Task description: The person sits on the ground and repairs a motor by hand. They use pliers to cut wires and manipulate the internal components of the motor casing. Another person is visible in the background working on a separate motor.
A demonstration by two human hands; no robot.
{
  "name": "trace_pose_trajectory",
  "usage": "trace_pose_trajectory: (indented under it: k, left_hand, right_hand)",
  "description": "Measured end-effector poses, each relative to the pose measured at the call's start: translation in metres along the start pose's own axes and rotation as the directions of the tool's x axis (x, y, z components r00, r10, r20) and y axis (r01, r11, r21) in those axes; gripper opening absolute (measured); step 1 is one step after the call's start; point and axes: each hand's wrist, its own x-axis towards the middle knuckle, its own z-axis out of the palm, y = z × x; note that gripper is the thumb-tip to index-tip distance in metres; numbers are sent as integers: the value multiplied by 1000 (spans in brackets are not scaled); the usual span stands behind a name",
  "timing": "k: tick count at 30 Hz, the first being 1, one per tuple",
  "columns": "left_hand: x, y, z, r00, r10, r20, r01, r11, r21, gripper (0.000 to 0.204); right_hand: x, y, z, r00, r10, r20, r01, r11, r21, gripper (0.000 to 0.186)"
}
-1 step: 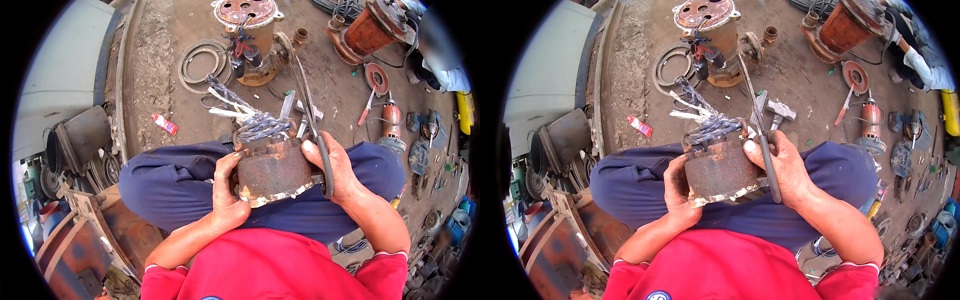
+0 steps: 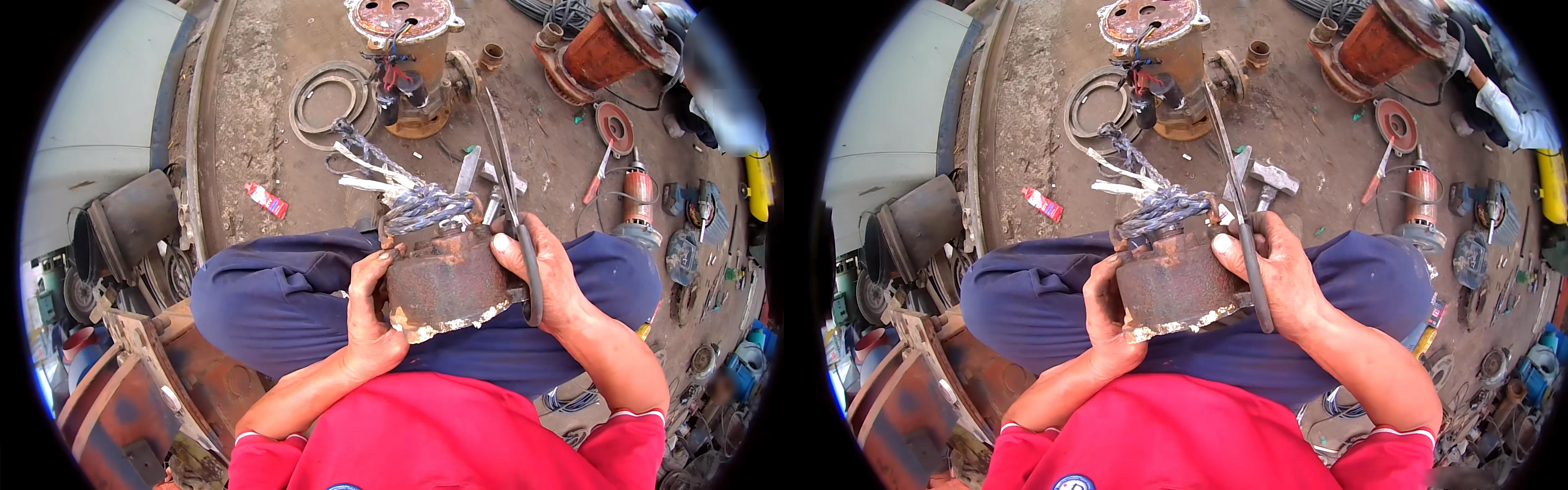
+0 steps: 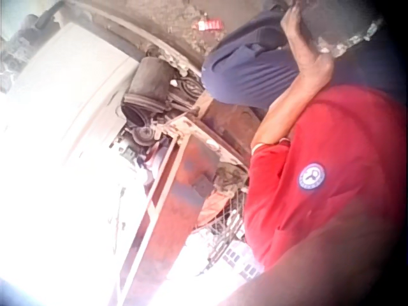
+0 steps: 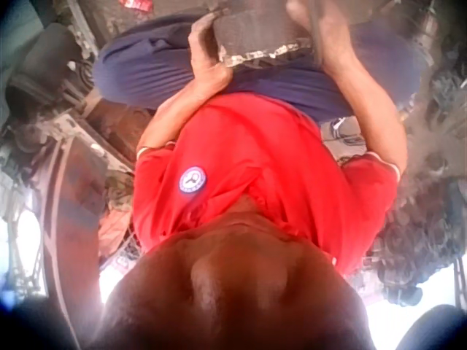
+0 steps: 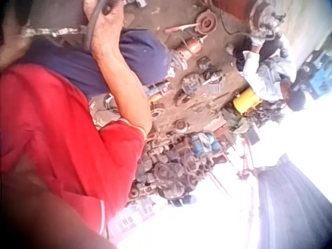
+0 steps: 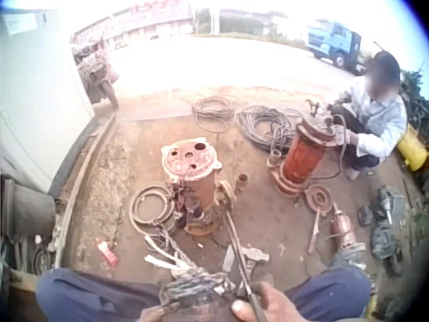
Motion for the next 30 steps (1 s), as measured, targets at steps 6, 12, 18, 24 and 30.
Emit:
trace_pose_trajectory:
  k: [6,12,18,24,30]
  left_hand:
    - [6,-2,1,974,223,32,-224,945,238,97]
    - [6,-4,2,948,317,-24,-299,914,273,94]
    - [7,2,2,950,312,-17,-297,921,253,89]
    - [8,8,-2,960,280,-1,-269,926,266,88]
    - [10,19,-8,987,156,33,-159,940,302,89]
  right_hand:
    - [1,9,-7,993,-103,61,104,994,-26,65]
    - [3,6,-5,977,-173,127,173,985,10,70]
    - [5,7,-4,969,-188,163,184,982,40,72]
    - [8,15,-8,966,-177,189,170,984,53,72]
    - [8,8,-4,981,-140,134,148,988,-50,60]
